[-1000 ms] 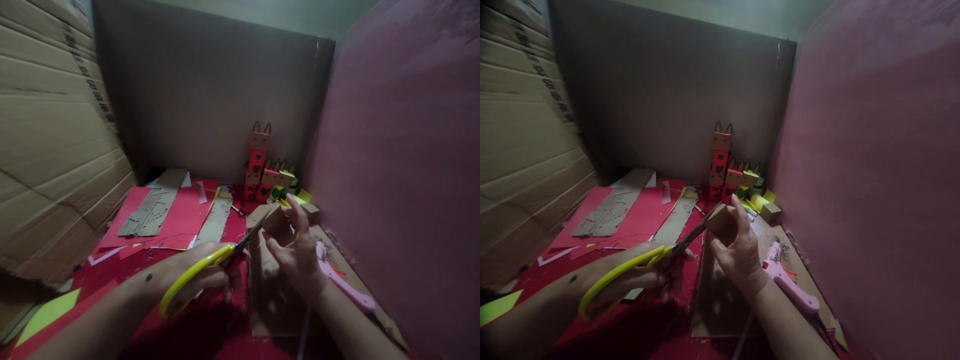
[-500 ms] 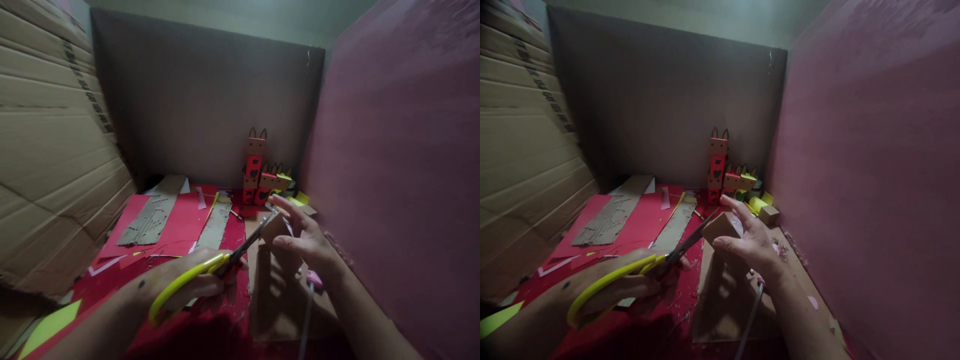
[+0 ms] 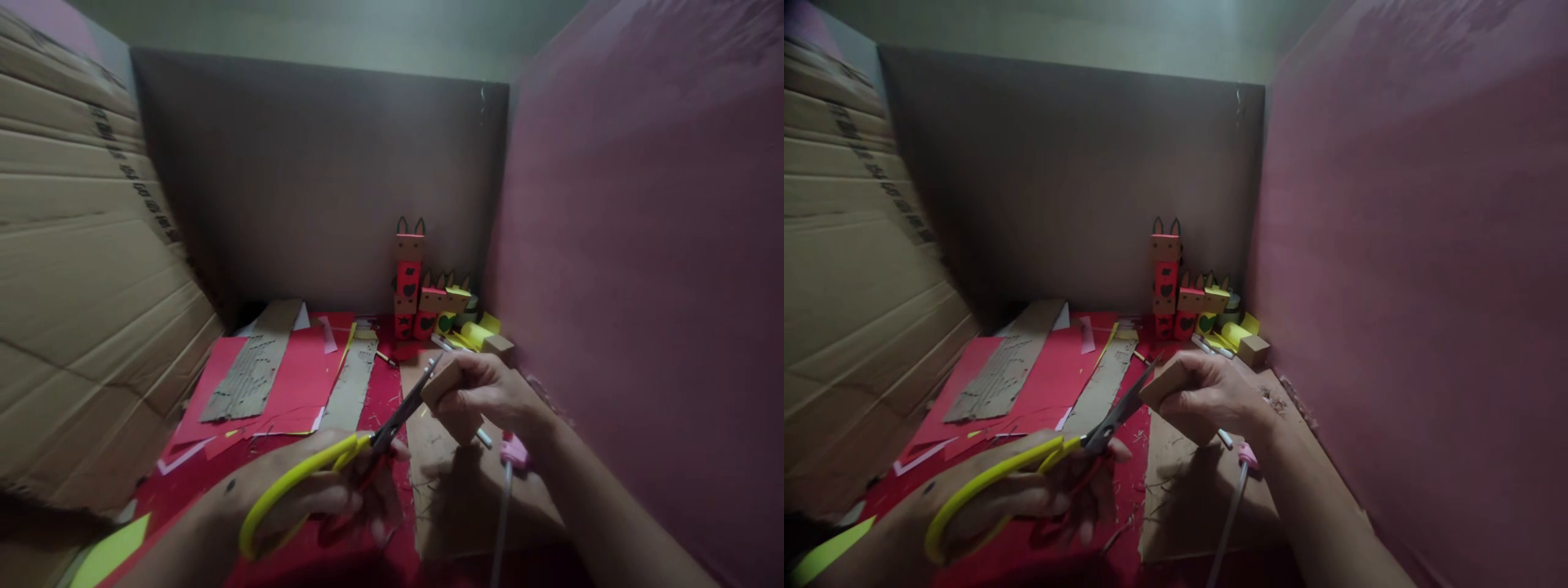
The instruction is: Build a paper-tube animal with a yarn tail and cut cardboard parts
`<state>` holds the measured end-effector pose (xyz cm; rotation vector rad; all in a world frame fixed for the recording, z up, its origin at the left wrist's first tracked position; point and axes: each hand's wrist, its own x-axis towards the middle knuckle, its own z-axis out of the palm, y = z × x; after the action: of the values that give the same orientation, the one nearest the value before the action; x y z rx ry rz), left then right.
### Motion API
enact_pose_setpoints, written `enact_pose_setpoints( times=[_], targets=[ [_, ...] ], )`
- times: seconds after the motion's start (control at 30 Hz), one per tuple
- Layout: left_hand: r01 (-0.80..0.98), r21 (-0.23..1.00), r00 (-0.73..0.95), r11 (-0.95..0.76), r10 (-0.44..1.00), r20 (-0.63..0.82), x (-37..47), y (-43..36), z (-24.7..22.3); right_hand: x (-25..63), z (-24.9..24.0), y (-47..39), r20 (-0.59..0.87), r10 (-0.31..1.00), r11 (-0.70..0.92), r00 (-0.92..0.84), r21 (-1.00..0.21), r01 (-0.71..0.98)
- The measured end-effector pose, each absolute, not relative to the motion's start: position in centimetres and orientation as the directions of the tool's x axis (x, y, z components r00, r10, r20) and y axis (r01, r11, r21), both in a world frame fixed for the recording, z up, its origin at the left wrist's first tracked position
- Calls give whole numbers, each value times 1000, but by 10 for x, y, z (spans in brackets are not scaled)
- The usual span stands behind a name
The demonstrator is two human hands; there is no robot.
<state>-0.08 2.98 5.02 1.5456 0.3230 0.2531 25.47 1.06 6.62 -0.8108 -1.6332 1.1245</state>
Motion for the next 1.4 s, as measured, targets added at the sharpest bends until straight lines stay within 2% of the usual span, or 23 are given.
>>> enact_pose_setpoints(
  times=[0.1, 0.23, 0.47, 0.77, 1.03, 1.2, 1.4],
  targets=[
    [-13, 999, 950, 53, 312, -4, -2, 28, 51, 254, 71, 10, 317, 867, 344, -385, -939, 0],
    [-19, 994, 967, 111, 254, -10, -3, 22, 56, 250, 75, 9, 298, 844, 291, -446, -953, -85],
    [-32, 994, 936, 103, 353, -6, -9, 8, 53, 242, 77, 7, 264, 801, 218, -538, -965, -149],
    [47, 997, 921, 67, 384, -69, -22, -5, 61, 232, 83, 3, 238, 817, 203, -525, -971, -124],
    [93, 996, 948, 11, 304, -92, -29, 6, 73, 229, 88, -5, 162, 863, 142, -479, -987, -79],
    [87, 996, 949, 2, 303, -84, -29, 2, 69, 230, 79, 1, 131, 832, 98, -539, -991, -90],
    [74, 997, 943, 9, 324, -73, -27, 4, 68, 229, 84, -1, 167, 848, 140, -503, -986, -93]
  ],
)
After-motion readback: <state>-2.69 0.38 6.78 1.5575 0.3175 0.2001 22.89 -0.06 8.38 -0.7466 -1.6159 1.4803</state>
